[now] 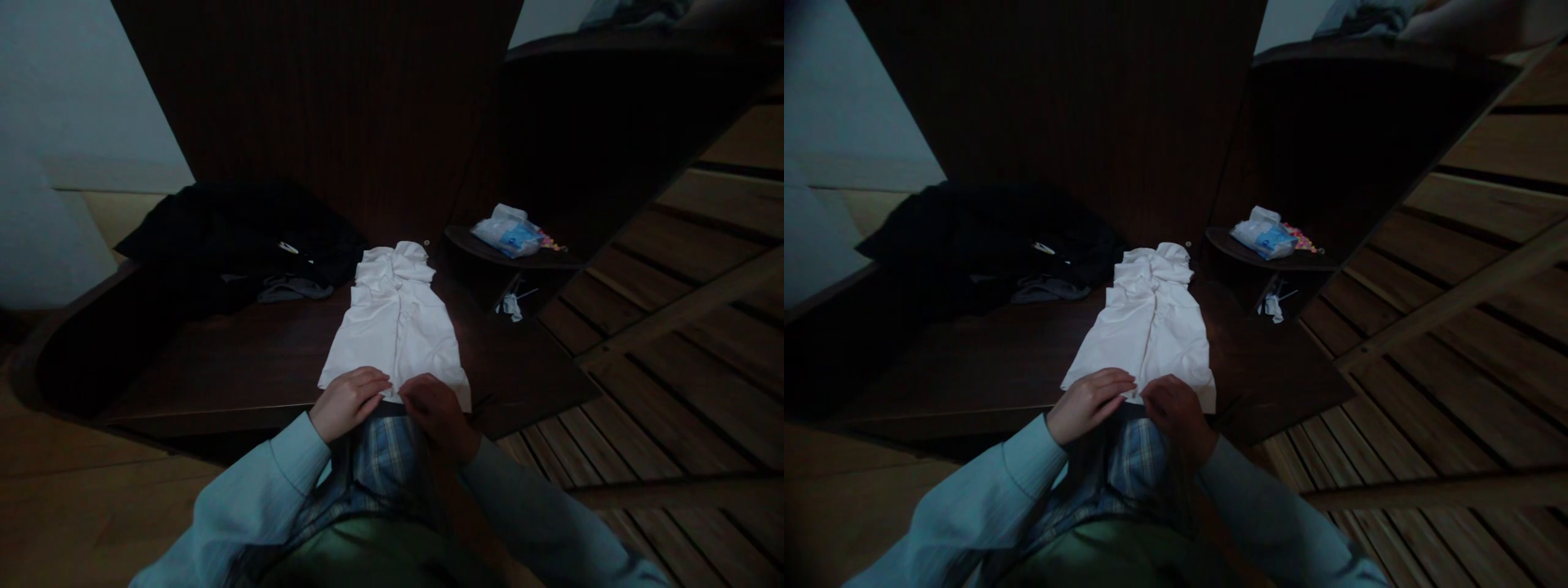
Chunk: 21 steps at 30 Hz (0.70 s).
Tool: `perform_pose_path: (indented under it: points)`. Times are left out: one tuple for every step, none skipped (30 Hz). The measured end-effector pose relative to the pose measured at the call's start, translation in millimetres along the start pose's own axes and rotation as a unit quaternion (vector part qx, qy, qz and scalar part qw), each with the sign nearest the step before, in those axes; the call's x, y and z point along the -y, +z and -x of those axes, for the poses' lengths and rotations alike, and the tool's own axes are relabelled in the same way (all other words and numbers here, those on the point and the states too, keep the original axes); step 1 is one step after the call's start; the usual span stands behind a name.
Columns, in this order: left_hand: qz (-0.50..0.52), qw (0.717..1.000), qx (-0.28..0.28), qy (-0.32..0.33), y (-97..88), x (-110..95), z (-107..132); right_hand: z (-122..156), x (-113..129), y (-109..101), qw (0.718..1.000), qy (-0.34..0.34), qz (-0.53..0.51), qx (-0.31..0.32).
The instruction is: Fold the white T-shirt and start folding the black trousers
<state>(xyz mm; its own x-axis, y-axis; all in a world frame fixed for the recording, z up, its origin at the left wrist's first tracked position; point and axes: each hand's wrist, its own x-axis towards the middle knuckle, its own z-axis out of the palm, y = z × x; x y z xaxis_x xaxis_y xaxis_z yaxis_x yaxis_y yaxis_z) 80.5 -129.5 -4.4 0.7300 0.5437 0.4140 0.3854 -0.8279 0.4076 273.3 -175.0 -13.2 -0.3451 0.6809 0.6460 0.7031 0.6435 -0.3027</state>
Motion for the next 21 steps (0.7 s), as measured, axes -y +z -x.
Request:
perform_pose_path:
  points:
    - [0.004,1.000,-0.002,0.001,0.2,-0.2,0.6,0.7,0.3,-0.3,1.000,0.020,-0.010,-0.006]
    - [0.010,1.000,-0.005,0.001,0.5,-0.3,1.2,1.4,0.4,-0.6,0.999,0.043,-0.019,-0.015]
    - [0.018,1.000,-0.008,-0.002,0.8,-0.3,1.8,2.1,0.2,-0.7,0.997,0.068,-0.026,-0.025]
    - [0.026,1.000,-0.012,-0.009,1.0,-0.3,2.2,2.7,0.0,-0.8,0.995,0.090,-0.032,-0.034]
    - [0.034,0.999,-0.017,-0.017,1.1,-0.2,2.6,3.2,-0.3,-0.9,0.993,0.107,-0.037,-0.038]
    - [0.041,0.999,-0.021,-0.027,1.1,-0.2,2.8,3.5,-0.5,-0.7,0.991,0.118,-0.042,-0.037]
    - [0.047,0.998,-0.024,-0.037,1.0,-0.3,2.8,3.7,-0.6,-0.4,0.991,0.122,-0.044,-0.031]
    - [0.052,0.997,-0.026,-0.046,0.7,-0.4,2.6,3.8,-0.4,0.0,0.992,0.115,-0.042,-0.022]
    - [0.055,0.997,-0.025,-0.051,0.3,-0.5,2.4,3.7,0.1,0.8,0.994,0.102,-0.037,-0.010]
    - [0.057,0.997,-0.022,-0.051,-0.2,-0.7,2.2,3.7,0.9,1.7,0.996,0.085,-0.030,0.001]
    - [0.058,0.997,-0.018,-0.048,-0.7,-0.9,1.9,3.6,1.7,2.9,0.997,0.068,-0.020,0.011]
    - [0.059,0.997,-0.012,-0.042,-1.1,-1.0,1.7,3.7,2.6,4.2,0.998,0.053,-0.012,0.019]
    - [0.060,0.998,-0.006,-0.034,-1.5,-1.0,1.6,4.0,3.3,5.5,0.999,0.040,-0.005,0.025]
    - [0.059,0.998,0.000,-0.028,-1.7,-0.8,1.6,4.3,3.8,6.7,0.999,0.029,0.001,0.026]
    - [0.057,0.998,0.004,-0.023,-1.9,-0.5,1.7,4.8,4.0,7.6,0.999,0.020,0.005,0.026]
    - [0.054,0.998,0.007,-0.022,-2.0,-0.2,1.8,5.2,3.8,8.1,1.000,0.011,0.008,0.024]
    - [0.050,0.998,0.010,-0.021,-1.9,0.3,1.9,5.7,3.2,8.0,1.000,0.004,0.009,0.022]
    - [0.047,0.999,0.012,-0.020,-1.8,0.8,2.0,5.9,2.5,7.2,1.000,0.002,0.009,0.022]
    - [0.043,0.999,0.014,-0.019,-1.7,1.2,2.1,6.0,1.7,5.7,1.000,0.005,0.009,0.023]
    - [0.040,0.999,0.015,-0.017,-1.6,1.5,2.1,5.8,1.0,3.4,1.000,0.011,0.010,0.025]
    - [0.036,0.999,0.016,-0.015,-1.6,1.8,2.1,5.3,0.4,0.5,0.999,0.017,0.015,0.026]
